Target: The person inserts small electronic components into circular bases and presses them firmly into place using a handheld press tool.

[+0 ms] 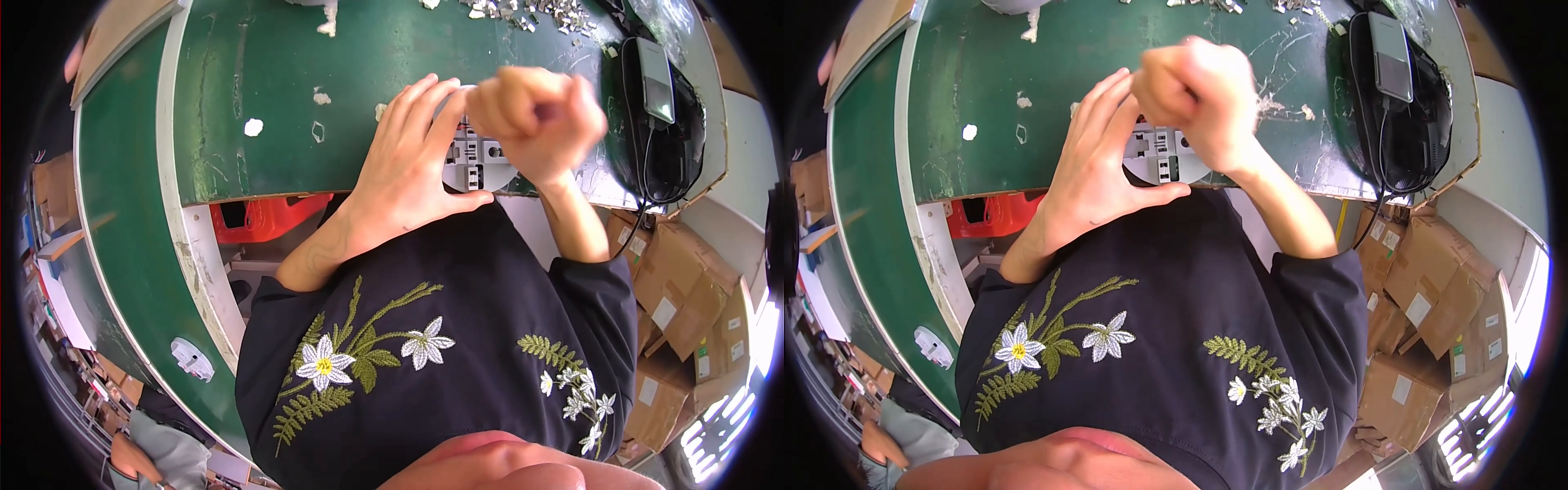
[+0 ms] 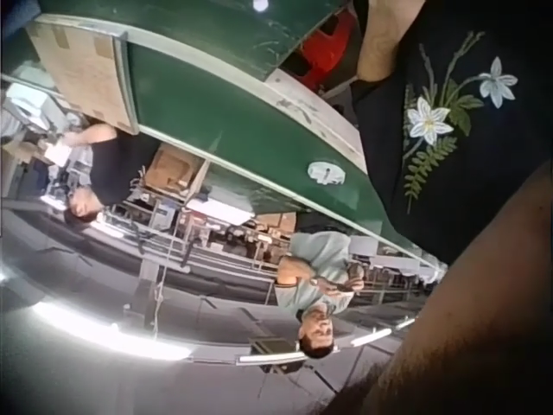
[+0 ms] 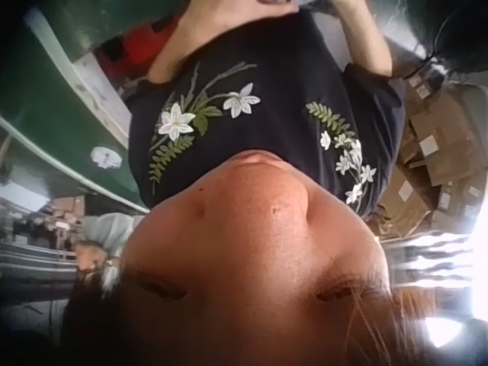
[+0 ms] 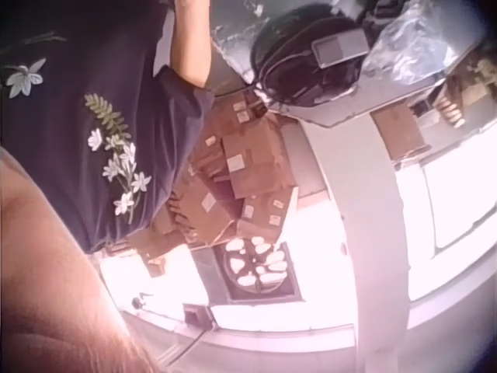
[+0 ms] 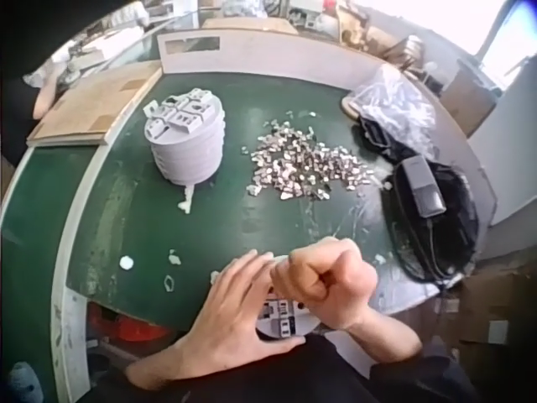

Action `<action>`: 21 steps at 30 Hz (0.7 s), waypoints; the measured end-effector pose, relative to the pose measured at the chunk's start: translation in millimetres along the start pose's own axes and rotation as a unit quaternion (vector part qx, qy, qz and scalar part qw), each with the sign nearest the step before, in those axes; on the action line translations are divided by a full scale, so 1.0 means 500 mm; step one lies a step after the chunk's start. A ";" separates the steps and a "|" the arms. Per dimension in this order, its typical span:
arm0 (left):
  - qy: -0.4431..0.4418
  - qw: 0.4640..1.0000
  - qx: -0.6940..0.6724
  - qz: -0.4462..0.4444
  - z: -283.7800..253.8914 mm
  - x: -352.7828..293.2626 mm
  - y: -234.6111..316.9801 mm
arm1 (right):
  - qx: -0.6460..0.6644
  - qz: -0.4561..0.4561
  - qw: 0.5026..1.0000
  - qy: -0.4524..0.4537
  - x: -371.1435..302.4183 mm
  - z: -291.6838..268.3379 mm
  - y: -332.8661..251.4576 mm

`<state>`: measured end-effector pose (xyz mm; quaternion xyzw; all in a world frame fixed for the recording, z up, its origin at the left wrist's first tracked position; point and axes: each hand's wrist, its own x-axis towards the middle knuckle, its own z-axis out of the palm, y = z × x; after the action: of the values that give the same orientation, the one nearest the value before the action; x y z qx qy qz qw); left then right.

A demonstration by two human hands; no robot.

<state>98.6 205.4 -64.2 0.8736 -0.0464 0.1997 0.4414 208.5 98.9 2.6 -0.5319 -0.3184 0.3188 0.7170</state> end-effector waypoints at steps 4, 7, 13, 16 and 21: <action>0.024 0.999 -0.030 -0.005 0.001 0.008 0.003 | 0.160 -0.247 0.956 -0.014 -0.014 -0.056 -0.091; 0.020 0.984 -0.171 -0.051 -0.015 -0.003 -0.006 | 0.214 -0.277 0.936 0.042 -0.046 -0.103 -0.114; 0.015 0.692 -0.697 -0.186 -0.053 -0.032 -0.066 | 0.254 -0.258 0.926 0.108 -0.086 -0.156 -0.056; 0.016 0.543 -0.815 -0.200 -0.073 -0.032 -0.092 | 0.273 -0.245 0.924 0.111 -0.072 -0.160 -0.029; 0.055 0.447 -0.873 -0.187 -0.105 -0.055 -0.118 | 0.294 -0.199 0.930 0.101 -0.053 -0.168 0.012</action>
<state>72.4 280.1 -91.5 0.0026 -0.0074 0.0142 0.9999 259.0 32.1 -25.7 -0.2527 -0.2358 0.1937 0.9182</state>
